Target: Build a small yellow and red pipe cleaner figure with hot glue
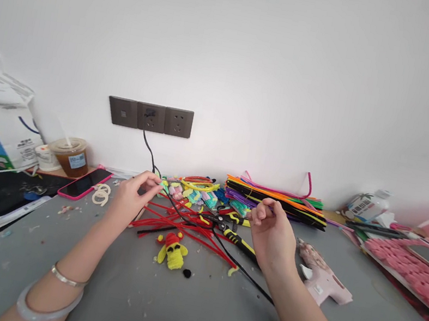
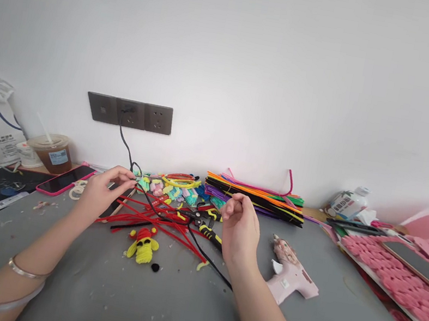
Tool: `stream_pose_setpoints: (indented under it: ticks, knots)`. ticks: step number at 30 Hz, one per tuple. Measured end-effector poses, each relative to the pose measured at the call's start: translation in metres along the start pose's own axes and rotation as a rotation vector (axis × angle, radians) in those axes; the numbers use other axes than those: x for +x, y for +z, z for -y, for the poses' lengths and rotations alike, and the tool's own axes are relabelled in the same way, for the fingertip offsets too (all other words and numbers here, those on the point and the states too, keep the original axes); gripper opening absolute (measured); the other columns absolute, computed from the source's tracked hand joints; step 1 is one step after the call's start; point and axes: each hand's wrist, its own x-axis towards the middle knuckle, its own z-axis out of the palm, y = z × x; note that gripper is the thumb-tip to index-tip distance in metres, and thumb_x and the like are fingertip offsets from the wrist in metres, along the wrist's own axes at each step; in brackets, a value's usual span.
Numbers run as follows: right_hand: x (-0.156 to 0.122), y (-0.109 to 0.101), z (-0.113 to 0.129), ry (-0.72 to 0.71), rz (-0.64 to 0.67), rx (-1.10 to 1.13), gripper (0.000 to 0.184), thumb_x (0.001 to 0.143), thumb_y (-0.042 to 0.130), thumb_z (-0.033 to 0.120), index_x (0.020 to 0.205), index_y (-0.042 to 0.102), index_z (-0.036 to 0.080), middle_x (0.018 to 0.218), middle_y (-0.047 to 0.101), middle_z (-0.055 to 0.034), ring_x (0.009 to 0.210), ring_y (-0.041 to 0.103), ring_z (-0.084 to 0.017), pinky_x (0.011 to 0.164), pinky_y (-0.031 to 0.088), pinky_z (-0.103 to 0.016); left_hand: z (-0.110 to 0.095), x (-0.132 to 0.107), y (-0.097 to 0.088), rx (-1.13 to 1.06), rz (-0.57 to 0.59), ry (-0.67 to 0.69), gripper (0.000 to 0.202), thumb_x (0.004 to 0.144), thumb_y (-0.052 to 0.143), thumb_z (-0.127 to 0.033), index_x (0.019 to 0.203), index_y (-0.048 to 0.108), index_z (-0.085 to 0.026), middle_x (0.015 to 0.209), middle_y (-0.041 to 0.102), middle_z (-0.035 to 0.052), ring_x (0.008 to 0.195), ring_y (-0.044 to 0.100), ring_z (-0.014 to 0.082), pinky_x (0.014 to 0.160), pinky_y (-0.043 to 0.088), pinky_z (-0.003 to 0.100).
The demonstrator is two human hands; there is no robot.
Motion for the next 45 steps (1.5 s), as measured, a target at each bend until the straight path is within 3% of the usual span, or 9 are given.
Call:
stream_pose_setpoints:
  ticks: [5, 10, 13, 18, 20, 23, 29, 37, 45]
  knots:
    - [0.001, 0.0, 0.002, -0.236, -0.035, -0.076, 0.014, 0.086, 0.061, 0.031, 0.078, 0.062, 0.019, 0.061, 0.051, 0.0043, 0.056, 0.043, -0.01, 0.056, 0.036, -0.022, -0.005, -0.002, -0.002, 0.081, 0.019, 0.028, 0.03, 0.098, 0.042, -0.037, 0.074, 0.051, -0.023, 0.065, 0.061, -0.0024, 0.063, 0.06, 0.0155, 0.065, 0.043, 0.027]
    - [-0.01, 0.003, 0.0, -0.491, 0.082, -0.278, 0.018, 0.093, 0.057, 0.037, 0.085, 0.062, 0.022, 0.071, 0.055, 0.0026, 0.064, 0.048, -0.013, 0.061, 0.038, -0.026, 0.0, -0.001, 0.002, 0.002, -0.082, 0.019, 0.01, 0.096, 0.043, -0.029, 0.093, 0.05, -0.023, 0.087, 0.067, 0.0021, 0.081, 0.066, 0.0179, 0.076, 0.049, 0.029]
    - [-0.025, 0.006, -0.002, -0.495, 0.338, -0.584, 0.029, 0.1, 0.046, 0.04, 0.081, 0.061, 0.023, 0.068, 0.054, 0.0013, 0.063, 0.048, -0.016, 0.062, 0.038, -0.029, 0.001, 0.0, 0.005, 0.05, -0.091, 0.045, 0.009, 0.092, 0.046, -0.024, 0.098, 0.053, -0.023, 0.093, 0.068, 0.004, 0.085, 0.066, 0.0196, 0.078, 0.051, 0.031]
    - [-0.041, 0.007, -0.005, -0.573, 0.974, -1.034, 0.035, 0.105, 0.033, 0.032, 0.08, 0.056, 0.024, 0.071, 0.061, -0.0027, 0.065, 0.048, -0.019, 0.069, 0.037, -0.035, 0.0, -0.002, 0.008, 0.166, 0.068, 0.183, 0.027, 0.091, 0.039, -0.016, 0.106, 0.061, -0.023, 0.108, 0.072, 0.0068, 0.104, 0.066, 0.0221, 0.094, 0.049, 0.038]
    - [-0.042, 0.007, -0.007, -0.557, 1.09, -1.087, 0.037, 0.106, 0.029, 0.03, 0.079, 0.053, 0.024, 0.07, 0.061, -0.0025, 0.063, 0.045, -0.018, 0.071, 0.036, -0.036, 0.001, -0.003, 0.011, 0.191, 0.113, 0.2, 0.026, 0.092, 0.04, -0.017, 0.104, 0.061, -0.025, 0.103, 0.076, 0.0041, 0.104, 0.067, 0.0222, 0.106, 0.041, 0.045]
    - [-0.041, 0.006, -0.009, -0.533, 1.112, -1.109, 0.038, 0.106, 0.027, 0.031, 0.077, 0.05, 0.023, 0.071, 0.062, -0.0026, 0.063, 0.045, -0.018, 0.071, 0.036, -0.036, 0.002, -0.004, 0.014, 0.208, 0.13, 0.176, 0.021, 0.094, 0.041, -0.023, 0.098, 0.062, -0.026, 0.097, 0.078, 0.0008, 0.098, 0.07, 0.0216, 0.115, 0.028, 0.051]
    - [-0.039, 0.007, -0.007, -0.555, 1.1, -1.123, 0.039, 0.106, 0.026, 0.031, 0.075, 0.049, 0.023, 0.069, 0.061, -0.0014, 0.062, 0.043, -0.017, 0.071, 0.036, -0.035, 0.003, -0.004, 0.015, 0.196, 0.18, 0.17, 0.019, 0.096, 0.042, -0.028, 0.1, 0.061, -0.026, 0.095, 0.078, -0.0005, 0.094, 0.07, 0.0207, 0.114, 0.029, 0.05]
    - [-0.032, 0.01, -0.009, -0.512, 0.84, -1.228, 0.014, 0.101, 0.046, 0.02, 0.091, 0.056, 0.022, 0.089, 0.064, -0.0045, 0.083, 0.055, -0.019, 0.079, 0.039, -0.033, 0.009, -0.003, 0.017, 0.217, 0.165, 0.2, 0.019, 0.095, 0.044, -0.03, 0.098, 0.062, -0.027, 0.094, 0.078, -0.0003, 0.09, 0.07, 0.0211, 0.112, 0.033, 0.046]
    - [-0.039, 0.011, -0.007, -0.491, 1.013, -1.252, 0.011, 0.098, 0.049, 0.017, 0.097, 0.059, 0.022, 0.091, 0.067, -0.0043, 0.084, 0.059, -0.019, 0.079, 0.044, -0.03, 0.007, 0.0, 0.016, 0.223, 0.126, 0.209, 0.021, 0.092, 0.045, -0.031, 0.094, 0.066, -0.028, 0.085, 0.079, 0.0001, 0.086, 0.07, 0.0239, 0.099, 0.045, 0.041]
